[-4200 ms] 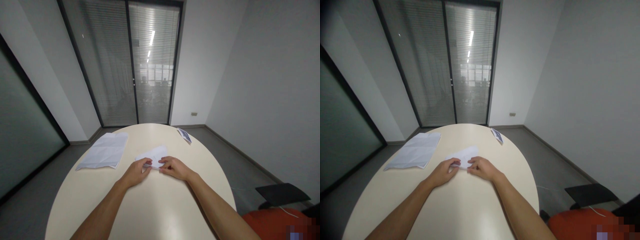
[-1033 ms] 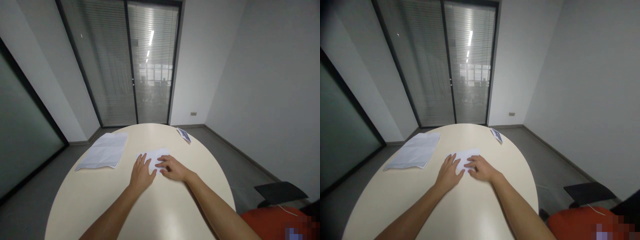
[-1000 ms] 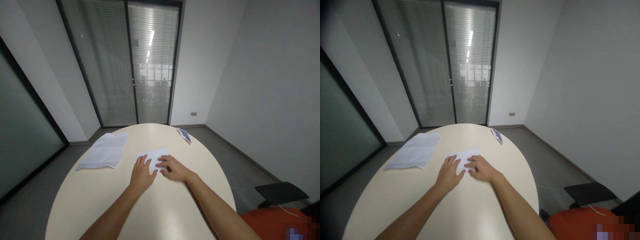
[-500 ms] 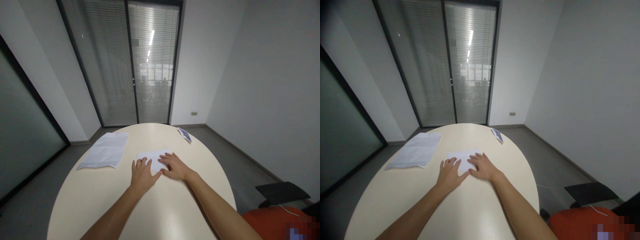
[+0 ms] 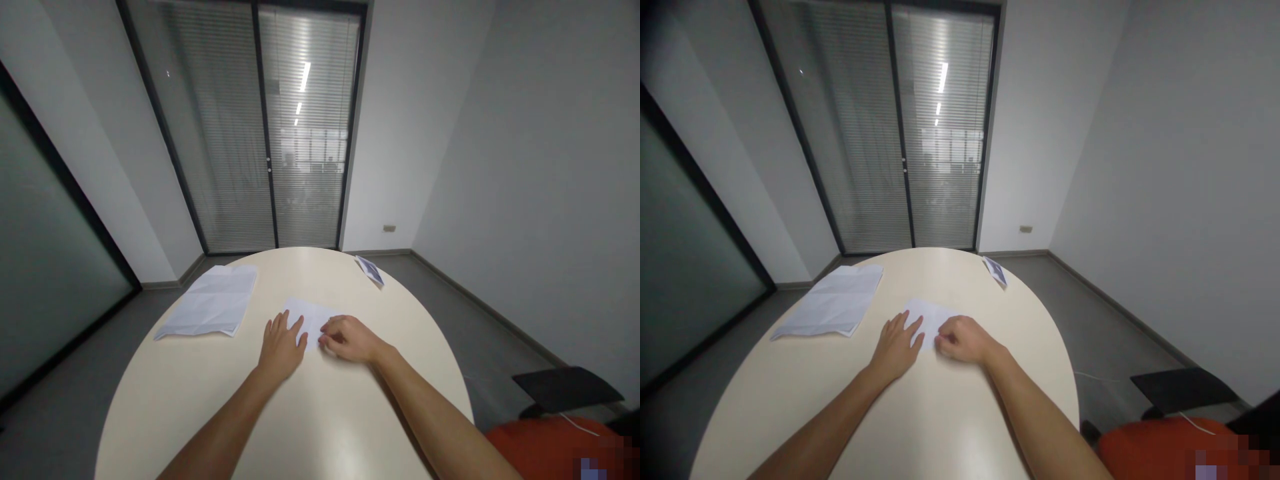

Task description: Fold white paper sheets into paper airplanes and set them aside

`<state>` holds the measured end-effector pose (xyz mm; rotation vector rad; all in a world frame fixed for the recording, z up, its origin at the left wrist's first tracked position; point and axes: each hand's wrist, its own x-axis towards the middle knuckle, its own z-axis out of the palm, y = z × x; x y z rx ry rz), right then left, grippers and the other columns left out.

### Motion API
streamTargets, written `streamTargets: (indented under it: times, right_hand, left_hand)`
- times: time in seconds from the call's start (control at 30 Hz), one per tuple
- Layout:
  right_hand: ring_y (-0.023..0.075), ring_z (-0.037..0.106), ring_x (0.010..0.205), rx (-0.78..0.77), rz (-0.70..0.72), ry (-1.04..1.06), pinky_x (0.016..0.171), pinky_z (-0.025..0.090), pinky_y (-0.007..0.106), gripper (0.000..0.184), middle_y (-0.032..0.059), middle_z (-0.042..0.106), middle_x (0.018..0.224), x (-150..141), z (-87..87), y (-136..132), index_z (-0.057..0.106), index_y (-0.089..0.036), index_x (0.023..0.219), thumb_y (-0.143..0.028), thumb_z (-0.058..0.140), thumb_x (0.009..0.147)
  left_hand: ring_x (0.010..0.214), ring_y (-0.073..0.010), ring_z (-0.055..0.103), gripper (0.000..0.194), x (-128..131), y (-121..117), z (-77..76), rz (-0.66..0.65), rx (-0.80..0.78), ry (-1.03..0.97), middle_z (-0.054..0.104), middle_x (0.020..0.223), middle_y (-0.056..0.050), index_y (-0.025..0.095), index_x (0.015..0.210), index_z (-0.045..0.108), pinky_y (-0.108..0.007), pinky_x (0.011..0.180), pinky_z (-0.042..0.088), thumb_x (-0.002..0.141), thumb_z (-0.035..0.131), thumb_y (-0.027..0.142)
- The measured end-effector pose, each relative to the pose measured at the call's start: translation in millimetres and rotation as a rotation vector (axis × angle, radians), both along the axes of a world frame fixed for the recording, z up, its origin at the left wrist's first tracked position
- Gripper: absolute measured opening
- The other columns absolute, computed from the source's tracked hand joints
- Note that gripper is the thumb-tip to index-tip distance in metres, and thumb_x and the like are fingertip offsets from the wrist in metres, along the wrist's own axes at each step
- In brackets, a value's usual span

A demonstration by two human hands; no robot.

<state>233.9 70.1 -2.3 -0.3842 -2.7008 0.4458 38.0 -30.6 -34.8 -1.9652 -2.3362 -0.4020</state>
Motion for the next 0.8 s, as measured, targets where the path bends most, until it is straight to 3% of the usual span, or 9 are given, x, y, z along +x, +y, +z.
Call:
streamTargets:
  times: [0.1, 0.2, 0.4, 0.57, 0.67, 0.8]
  right_hand:
    - [0.019, 0.068, 0.101, -0.033, 0.053, 0.067, 0.094, 0.05, 0.031, 0.024, 0.0054, 0.076, 0.105, -1.5, -5.8, -0.1, 0.073, -0.021, 0.107, -0.019, 0.058, 0.088]
    - [0.0226, 0.062, 0.119, -0.031, 0.083, 0.114, 0.106, 0.046, 0.038, 0.032, 0.0086, 0.071, 0.122, -2.7, -11.4, 2.4, 0.071, -0.021, 0.117, -0.02, 0.06, 0.087]
    - [0.0226, 0.063, 0.119, -0.059, 0.075, 0.094, 0.112, 0.041, 0.042, 0.029, 0.0073, 0.074, 0.118, -2.6, -10.0, 3.6, 0.073, -0.022, 0.115, -0.022, 0.061, 0.089]
    - [0.0243, 0.063, 0.12, -0.08, 0.019, 0.026, 0.108, 0.045, 0.04, 0.031, 0.0067, 0.071, 0.125, 1.9, -3.1, 2.1, 0.072, -0.023, 0.118, -0.027, 0.06, 0.089]
    - [0.0249, 0.063, 0.118, -0.078, 0.01, 0.004, 0.105, 0.046, 0.039, 0.032, 0.0066, 0.072, 0.122, 4.5, 0.6, 1.7, 0.073, -0.022, 0.118, -0.028, 0.06, 0.089]
    - [0.0233, 0.067, 0.106, -0.092, 0.014, 0.005, 0.098, 0.049, 0.036, 0.027, 0.0059, 0.076, 0.11, 5.8, 2.1, 1.9, 0.075, -0.022, 0.111, -0.027, 0.061, 0.088]
  left_hand:
    - [0.144, -0.0336, 0.037, 0.049, -7.6, 0.2, 0.6, -0.077, -0.036, -0.024, 0.043, 0.156, -0.012, 0.03, 0.145, 0.052, -0.055, 0.119, 0.022, 0.099, 0.045, 0.043]
    - [0.148, -0.0331, 0.03, 0.05, -16.3, 0.4, 2.4, -0.164, -0.088, -0.077, 0.038, 0.159, -0.008, 0.034, 0.147, 0.049, -0.055, 0.119, 0.022, 0.099, 0.044, 0.048]
    - [0.151, -0.0328, 0.021, 0.054, -20.6, -2.0, 4.2, -0.278, -0.126, -0.099, 0.03, 0.163, -0.003, 0.034, 0.15, 0.042, -0.057, 0.12, 0.019, 0.099, 0.043, 0.052]
    - [0.148, -0.0339, 0.03, 0.055, -16.1, -1.2, 0.8, -0.203, -0.044, -0.021, 0.038, 0.159, -0.009, 0.026, 0.148, 0.047, -0.055, 0.119, 0.024, 0.1, 0.044, 0.051]
    - [0.141, -0.0314, 0.041, 0.044, -16.1, 1.2, 4.2, -0.15, 0.036, 0.023, 0.048, 0.152, -0.011, 0.022, 0.138, 0.058, -0.051, 0.117, 0.028, 0.099, 0.049, 0.04]
    - [0.118, -0.0254, 0.056, 0.027, -15.7, 2.6, 16.0, -0.122, 0.088, 0.038, 0.065, 0.126, -0.01, 0.022, 0.118, 0.069, -0.041, 0.101, 0.043, 0.096, 0.053, 0.023]
